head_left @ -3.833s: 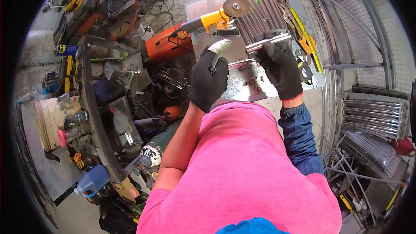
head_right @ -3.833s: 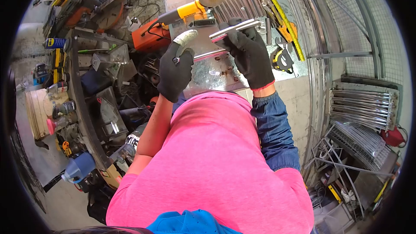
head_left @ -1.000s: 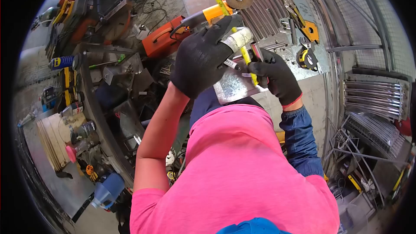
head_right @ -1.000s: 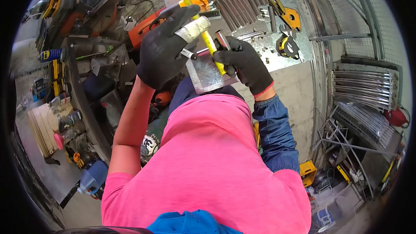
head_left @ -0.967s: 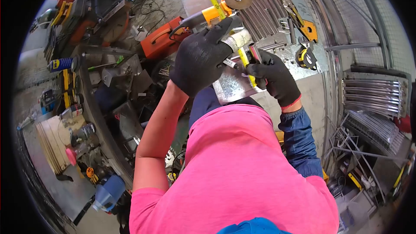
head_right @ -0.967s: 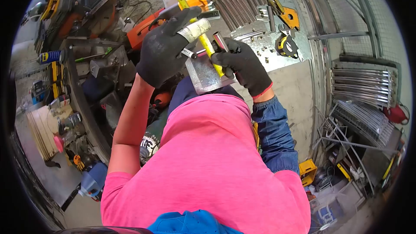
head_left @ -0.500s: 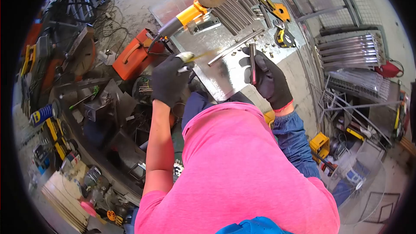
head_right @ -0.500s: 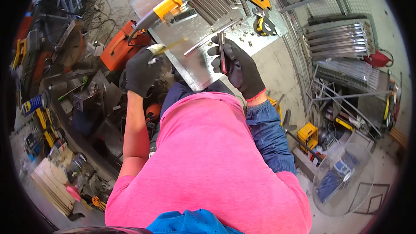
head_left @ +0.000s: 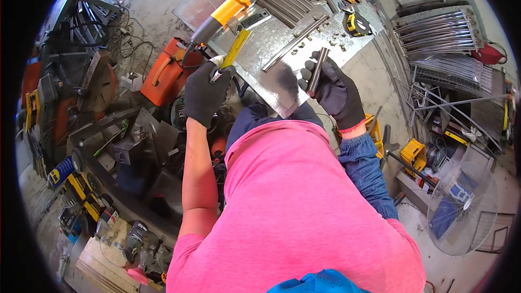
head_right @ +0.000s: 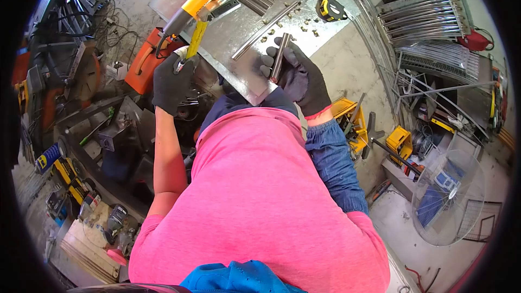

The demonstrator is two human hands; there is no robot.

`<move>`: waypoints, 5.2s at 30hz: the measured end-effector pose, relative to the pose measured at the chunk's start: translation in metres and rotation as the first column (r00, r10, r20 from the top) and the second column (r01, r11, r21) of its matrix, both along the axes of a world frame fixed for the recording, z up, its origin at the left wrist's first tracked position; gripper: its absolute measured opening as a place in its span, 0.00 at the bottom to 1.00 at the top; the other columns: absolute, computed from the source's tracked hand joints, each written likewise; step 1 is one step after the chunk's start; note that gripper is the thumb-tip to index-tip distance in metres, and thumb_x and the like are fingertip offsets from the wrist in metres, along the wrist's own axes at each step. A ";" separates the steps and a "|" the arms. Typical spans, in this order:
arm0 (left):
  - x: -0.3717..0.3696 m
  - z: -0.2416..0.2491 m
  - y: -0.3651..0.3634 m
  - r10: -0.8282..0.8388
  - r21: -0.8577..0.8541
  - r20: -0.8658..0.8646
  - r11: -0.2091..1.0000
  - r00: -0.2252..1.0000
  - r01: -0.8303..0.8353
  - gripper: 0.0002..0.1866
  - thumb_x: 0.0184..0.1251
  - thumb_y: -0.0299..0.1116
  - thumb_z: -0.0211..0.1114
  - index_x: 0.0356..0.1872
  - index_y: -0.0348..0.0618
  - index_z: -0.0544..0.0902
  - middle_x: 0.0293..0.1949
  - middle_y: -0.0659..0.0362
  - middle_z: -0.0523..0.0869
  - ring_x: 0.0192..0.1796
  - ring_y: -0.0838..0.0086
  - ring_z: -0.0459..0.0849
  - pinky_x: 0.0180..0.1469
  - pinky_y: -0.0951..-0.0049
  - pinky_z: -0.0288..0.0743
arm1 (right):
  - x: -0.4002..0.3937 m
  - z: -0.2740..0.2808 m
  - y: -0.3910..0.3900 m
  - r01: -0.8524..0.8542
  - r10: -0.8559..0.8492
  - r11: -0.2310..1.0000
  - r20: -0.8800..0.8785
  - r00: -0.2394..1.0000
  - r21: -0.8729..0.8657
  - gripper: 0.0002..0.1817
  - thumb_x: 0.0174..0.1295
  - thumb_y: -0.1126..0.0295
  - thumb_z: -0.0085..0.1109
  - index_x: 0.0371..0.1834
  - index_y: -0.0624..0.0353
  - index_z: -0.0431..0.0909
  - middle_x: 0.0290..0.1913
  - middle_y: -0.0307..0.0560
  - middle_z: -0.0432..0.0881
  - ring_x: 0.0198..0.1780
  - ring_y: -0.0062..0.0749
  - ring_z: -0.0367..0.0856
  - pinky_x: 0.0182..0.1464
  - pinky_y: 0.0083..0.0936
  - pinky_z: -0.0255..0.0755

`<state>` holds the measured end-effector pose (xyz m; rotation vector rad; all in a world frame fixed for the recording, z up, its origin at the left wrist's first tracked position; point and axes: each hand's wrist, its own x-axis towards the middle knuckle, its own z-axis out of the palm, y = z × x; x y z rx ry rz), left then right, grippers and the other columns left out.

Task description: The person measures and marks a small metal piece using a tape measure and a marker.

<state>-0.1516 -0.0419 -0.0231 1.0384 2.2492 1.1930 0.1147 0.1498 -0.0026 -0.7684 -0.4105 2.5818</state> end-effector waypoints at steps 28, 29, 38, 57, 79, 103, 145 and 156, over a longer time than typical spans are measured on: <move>0.024 0.039 0.042 -0.016 0.019 -0.285 1.000 0.958 0.022 0.15 0.66 0.36 0.75 0.53 0.46 0.91 0.46 0.52 0.92 0.47 0.56 0.92 0.49 0.63 0.84 | -0.014 0.002 0.011 -0.130 0.136 0.961 -0.006 0.991 0.243 0.28 0.79 0.59 0.55 0.75 0.67 0.70 0.54 0.51 0.86 0.47 0.33 0.87 0.51 0.30 0.81; 0.026 0.039 0.043 -0.025 0.015 -0.285 0.999 0.958 0.031 0.15 0.66 0.36 0.75 0.53 0.46 0.91 0.46 0.52 0.92 0.47 0.56 0.92 0.49 0.63 0.84 | -0.013 0.001 0.010 -0.128 0.116 0.953 0.061 0.991 0.274 0.28 0.80 0.60 0.56 0.76 0.66 0.69 0.55 0.50 0.85 0.49 0.34 0.87 0.54 0.32 0.80; 0.034 0.048 0.045 0.008 0.107 -0.352 0.994 0.936 0.032 0.16 0.65 0.26 0.73 0.54 0.47 0.92 0.53 0.53 0.92 0.53 0.59 0.91 0.55 0.65 0.82 | -0.008 0.015 0.006 -0.200 0.040 0.864 0.332 0.942 0.463 0.24 0.74 0.69 0.62 0.70 0.66 0.76 0.54 0.50 0.87 0.50 0.33 0.89 0.55 0.29 0.83; 0.027 0.044 0.025 0.137 0.233 -0.158 0.968 0.978 -0.098 0.15 0.70 0.28 0.74 0.54 0.32 0.88 0.43 0.55 0.93 0.40 0.77 0.90 0.45 0.72 0.83 | -0.023 0.030 -0.008 -0.422 -0.480 -0.049 0.349 0.805 0.905 0.18 0.58 0.78 0.68 0.53 0.58 0.86 0.47 0.47 0.87 0.47 0.36 0.89 0.49 0.30 0.82; 0.035 0.072 0.035 -0.039 0.282 -0.730 0.892 0.682 0.354 0.21 0.53 0.28 0.77 0.52 0.51 0.93 0.50 0.56 0.88 0.52 0.58 0.88 0.54 0.57 0.82 | -0.026 0.054 -0.006 -0.324 0.065 0.255 0.318 0.946 0.911 0.23 0.82 0.64 0.50 0.71 0.68 0.75 0.59 0.53 0.87 0.51 0.25 0.88 0.49 0.21 0.83; 0.029 0.041 0.048 -0.112 0.246 0.727 0.963 0.677 -0.105 0.27 0.76 0.52 0.69 0.58 0.36 0.85 0.37 0.59 0.91 0.29 0.81 0.80 0.35 0.80 0.72 | -0.028 0.031 0.005 -0.513 0.417 0.758 0.306 0.856 0.402 0.31 0.76 0.60 0.62 0.75 0.68 0.70 0.47 0.46 0.88 0.31 0.18 0.83 0.28 0.16 0.75; 0.012 0.036 0.078 -0.234 0.227 0.758 0.970 0.609 0.089 0.20 0.74 0.48 0.73 0.41 0.37 0.86 0.25 0.56 0.89 0.22 0.73 0.86 0.25 0.75 0.77 | -0.040 0.024 -0.007 -0.436 0.332 0.810 0.305 0.893 0.393 0.29 0.77 0.61 0.61 0.74 0.71 0.72 0.49 0.47 0.88 0.41 0.23 0.89 0.40 0.18 0.81; 0.017 0.043 0.064 -0.242 0.191 0.732 0.970 0.637 0.149 0.20 0.78 0.50 0.68 0.48 0.41 0.85 0.29 0.55 0.90 0.24 0.78 0.82 0.27 0.78 0.71 | -0.039 0.033 0.007 -0.590 0.268 0.534 0.541 0.797 0.605 0.25 0.73 0.64 0.62 0.71 0.64 0.80 0.42 0.42 0.90 0.36 0.19 0.87 0.38 0.20 0.80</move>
